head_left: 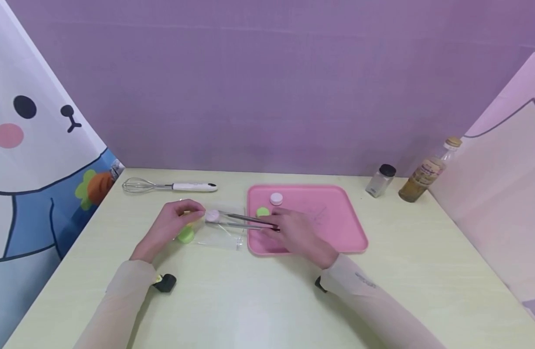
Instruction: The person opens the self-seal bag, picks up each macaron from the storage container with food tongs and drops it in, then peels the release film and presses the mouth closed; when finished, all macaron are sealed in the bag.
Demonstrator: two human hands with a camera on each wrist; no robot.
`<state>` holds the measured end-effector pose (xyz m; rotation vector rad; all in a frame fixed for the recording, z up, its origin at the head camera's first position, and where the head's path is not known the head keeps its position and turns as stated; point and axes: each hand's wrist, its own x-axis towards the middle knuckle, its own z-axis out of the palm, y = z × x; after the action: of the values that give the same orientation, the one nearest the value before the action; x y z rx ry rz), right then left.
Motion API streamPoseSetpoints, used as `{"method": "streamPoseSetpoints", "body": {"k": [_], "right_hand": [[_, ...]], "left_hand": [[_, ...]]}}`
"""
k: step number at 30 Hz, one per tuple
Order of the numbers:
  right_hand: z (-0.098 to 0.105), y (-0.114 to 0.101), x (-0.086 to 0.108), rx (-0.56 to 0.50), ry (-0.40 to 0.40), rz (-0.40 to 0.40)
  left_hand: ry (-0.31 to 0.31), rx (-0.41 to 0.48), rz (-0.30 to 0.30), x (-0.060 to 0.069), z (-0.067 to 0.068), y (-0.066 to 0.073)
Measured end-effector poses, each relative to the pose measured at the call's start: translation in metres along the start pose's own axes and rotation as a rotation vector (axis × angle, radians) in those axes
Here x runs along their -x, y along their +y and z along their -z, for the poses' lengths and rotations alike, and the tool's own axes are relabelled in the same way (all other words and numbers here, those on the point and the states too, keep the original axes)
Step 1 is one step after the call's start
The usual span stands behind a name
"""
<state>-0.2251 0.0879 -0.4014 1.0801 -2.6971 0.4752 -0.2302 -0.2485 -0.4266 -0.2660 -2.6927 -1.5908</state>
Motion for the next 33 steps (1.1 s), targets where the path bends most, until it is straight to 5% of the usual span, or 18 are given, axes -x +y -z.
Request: {"method": "streamPoseSetpoints", "body": {"k": [18,33], "right_hand": [[-0.007,-0.001,-0.008,-0.044,0.018,0.015],[0.016,0.005,0.01,-0.036,0.067,0.039]], "left_hand": [[-0.003,0.01,0.005,0.0,-0.001,0.002],[-0.01,0.004,-0.025,-0.001,-0.001,0.0]]}}
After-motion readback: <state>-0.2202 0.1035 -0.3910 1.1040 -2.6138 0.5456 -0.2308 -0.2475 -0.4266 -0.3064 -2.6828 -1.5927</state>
